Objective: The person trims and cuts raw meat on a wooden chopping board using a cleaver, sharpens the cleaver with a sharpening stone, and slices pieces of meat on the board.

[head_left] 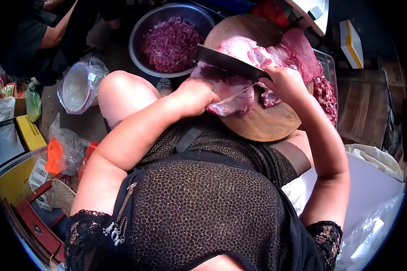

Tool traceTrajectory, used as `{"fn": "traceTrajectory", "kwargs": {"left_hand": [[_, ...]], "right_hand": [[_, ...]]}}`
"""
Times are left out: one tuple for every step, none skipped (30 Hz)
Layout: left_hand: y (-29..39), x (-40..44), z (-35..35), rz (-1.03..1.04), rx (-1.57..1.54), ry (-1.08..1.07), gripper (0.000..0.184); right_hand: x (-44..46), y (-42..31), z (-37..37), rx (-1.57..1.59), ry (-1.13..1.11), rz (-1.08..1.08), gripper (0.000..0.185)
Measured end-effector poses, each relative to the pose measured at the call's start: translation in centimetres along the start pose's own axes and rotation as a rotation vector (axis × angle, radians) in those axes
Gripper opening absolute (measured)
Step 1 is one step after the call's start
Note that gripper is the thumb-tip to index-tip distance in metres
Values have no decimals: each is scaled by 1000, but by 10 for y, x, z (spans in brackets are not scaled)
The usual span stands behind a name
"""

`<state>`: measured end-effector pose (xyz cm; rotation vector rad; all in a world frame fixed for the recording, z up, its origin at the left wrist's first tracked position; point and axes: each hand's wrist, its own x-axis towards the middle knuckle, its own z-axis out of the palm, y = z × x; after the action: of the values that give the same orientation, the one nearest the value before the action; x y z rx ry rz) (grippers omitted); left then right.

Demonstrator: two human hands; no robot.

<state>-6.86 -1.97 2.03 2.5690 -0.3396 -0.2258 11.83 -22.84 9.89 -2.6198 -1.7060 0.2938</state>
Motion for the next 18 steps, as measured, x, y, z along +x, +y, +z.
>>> {"fn": "traceTrajectory", "kwargs": {"left_hand": [[1, -1, 0, 47, -7, 51, 34], [1, -1, -1, 67, -36, 77, 30], [-1, -1, 0, 65, -39, 78, 30], [-4, 0, 2, 90, -46, 45, 29], [-7, 0, 5, 116, -53, 13, 27], [-7, -2, 10, 96, -97, 27, 24], [-5, -4, 9, 97, -102, 25, 24], [-3, -5, 6, 95, -130, 67, 22], [-2, -6, 5, 94, -160, 108, 21], [-4, -4, 7, 156, -66, 101, 19], [-3, -3, 6, 156, -73, 100, 19], [0, -1, 1, 134, -28, 47, 19], [3, 0, -2, 114, 20, -7, 20], [3, 0, 1, 115, 20, -9, 20], [4, 0, 4, 115, 2, -9, 20], [4, 1, 4, 117, -13, -11, 20], [4, 2, 3, 120, -7, -15, 20], [4, 3, 1, 89, -43, -45, 21]], "right_hand": [[-5, -2, 3, 1, -5, -3, 24], [-10, -2, 7, 63, 81, 17, 23], [-14, -4, 10, 123, 167, 39, 23], [-19, -8, 8, 155, 249, 26, 23], [-24, -8, 8, 155, 243, 24, 23], [-31, -3, 6, 142, 249, 34, 23], [-39, 2, 5, 128, 256, 44, 23], [-49, 11, 7, 93, 222, 29, 22], [-56, 18, 10, 93, 215, 33, 22], [-63, 23, 14, 67, 209, 13, 21], [-66, 27, 19, 41, 204, -9, 20], [-65, 27, 22, -21, 174, -11, 15], [-61, 27, 24, -20, 169, -9, 15], [-53, 26, 28, -75, 147, -21, 13], [-43, 23, 30, -129, 128, -33, 11], [-32, 20, 32, -175, 103, -59, 13], [-20, 15, 33, -173, 109, -54, 13], [-7, 8, 32, -216, 120, -96, 14]]}}
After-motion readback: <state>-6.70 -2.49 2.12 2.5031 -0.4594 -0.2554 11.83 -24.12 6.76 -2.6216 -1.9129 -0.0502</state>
